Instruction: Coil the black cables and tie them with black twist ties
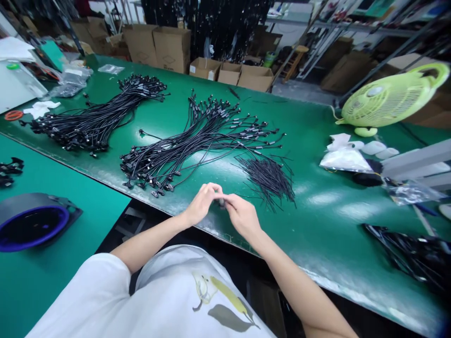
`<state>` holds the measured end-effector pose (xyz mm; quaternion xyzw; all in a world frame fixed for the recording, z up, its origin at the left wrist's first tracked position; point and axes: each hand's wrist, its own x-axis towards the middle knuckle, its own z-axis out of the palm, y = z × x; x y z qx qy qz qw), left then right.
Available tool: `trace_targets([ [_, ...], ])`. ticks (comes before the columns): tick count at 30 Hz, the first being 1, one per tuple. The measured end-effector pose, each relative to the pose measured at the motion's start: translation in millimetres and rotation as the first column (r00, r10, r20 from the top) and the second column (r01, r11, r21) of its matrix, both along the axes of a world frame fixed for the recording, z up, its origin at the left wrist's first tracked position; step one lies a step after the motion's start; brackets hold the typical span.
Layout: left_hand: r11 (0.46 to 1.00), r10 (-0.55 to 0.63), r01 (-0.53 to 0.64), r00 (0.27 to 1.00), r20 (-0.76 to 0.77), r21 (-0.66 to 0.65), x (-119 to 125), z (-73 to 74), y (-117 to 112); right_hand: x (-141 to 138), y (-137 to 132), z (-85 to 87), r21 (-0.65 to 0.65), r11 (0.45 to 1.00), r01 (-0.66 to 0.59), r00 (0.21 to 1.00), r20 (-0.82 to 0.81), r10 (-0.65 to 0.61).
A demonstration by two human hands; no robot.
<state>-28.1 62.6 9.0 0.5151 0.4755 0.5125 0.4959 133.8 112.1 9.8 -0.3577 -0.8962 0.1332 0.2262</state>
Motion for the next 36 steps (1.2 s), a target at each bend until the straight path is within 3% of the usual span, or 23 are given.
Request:
trace_targets([
  [2, 0.998, -0.043, 0.048, 0.989, -0.138, 0.033, 3, -1.4, -13, 7, 6, 4.4, -0.095, 0.994, 0.052, 0.998, -0.024, -0.054],
  [4, 0.991, -0.120, 0.110, 0.983, -0.142, -0.071, 6, -9.6, -19, 10, 4, 7.4, -0.066, 0.993, 0.093, 0.995, -0.030, -0.095],
  [6, 0.961, -0.155, 0.146, 0.988, -0.022, -0.234, 6, -18.3, -15, 8, -7, 6.4, -0.006, 0.999, 0.038, 0.999, -0.039, -0.038],
  [9, 0.916, -0.066, 0.149, 0.972, 0.226, -0.373, -3, -16.8, -3, 1, -28, -1.7, 0.007, 0.991, -0.132, 0.991, -0.027, 0.132],
  [11, 0.935, -0.058, 0.142, 0.966, 0.253, -0.325, -8, -6.5, 0, 0, -33, -7.0, -0.044, 0.986, -0.160, 0.986, -0.044, 0.158],
  [14, 0.972, -0.126, 0.130, 0.992, 0.031, -0.198, -7, 3.6, -5, 6, -25, -9.8, -0.115, 0.992, -0.049, 0.993, -0.109, 0.037],
  [16, 0.982, -0.072, 0.061, 0.996, -0.057, -0.180, 2, -1.7, -12, 11, -17, -9.0, -0.135, 0.990, 0.031, 0.987, -0.152, -0.052],
  [19, 0.980, -0.036, 0.045, 0.998, 0.050, -0.191, 18, -19.6, -20, 10, -14, -10.7, -0.218, 0.974, 0.053, 0.958, -0.266, -0.111],
  [22, 0.987, -0.106, 0.109, 0.994, 0.032, -0.118, 29, -30.6, -23, 4, -18, -19.1, -0.461, 0.886, -0.045, 0.878, -0.441, -0.185],
  [25, 0.999, -0.040, 0.036, 0.993, -0.108, -0.035, 32, -30.4, -22, 6, -22, -25.6, -0.643, 0.757, -0.117, 0.830, -0.482, -0.281],
  [26, 0.999, -0.030, 0.025, 0.991, -0.131, -0.039, 32, -29.3, -20, 10, -23, -25.5, -0.649, 0.754, -0.102, 0.838, -0.465, -0.287],
  [30, 0.994, -0.007, -0.004, 0.995, -0.097, -0.110, 34, -25.8, -14, 29, -25, -18.2, -0.517, 0.851, 0.095, 0.863, -0.384, -0.329],
  [32, 0.994, -0.006, -0.004, 0.995, -0.100, -0.105, 38, -25.5, -13, 34, -26, -15.8, -0.502, 0.855, 0.134, 0.837, -0.404, -0.369],
  [36, 0.969, -0.169, 0.152, 0.983, -0.075, -0.194, 52, -30.0, -18, 29, -28, -19.2, -0.556, 0.822, -0.124, 0.762, -0.583, -0.280],
])
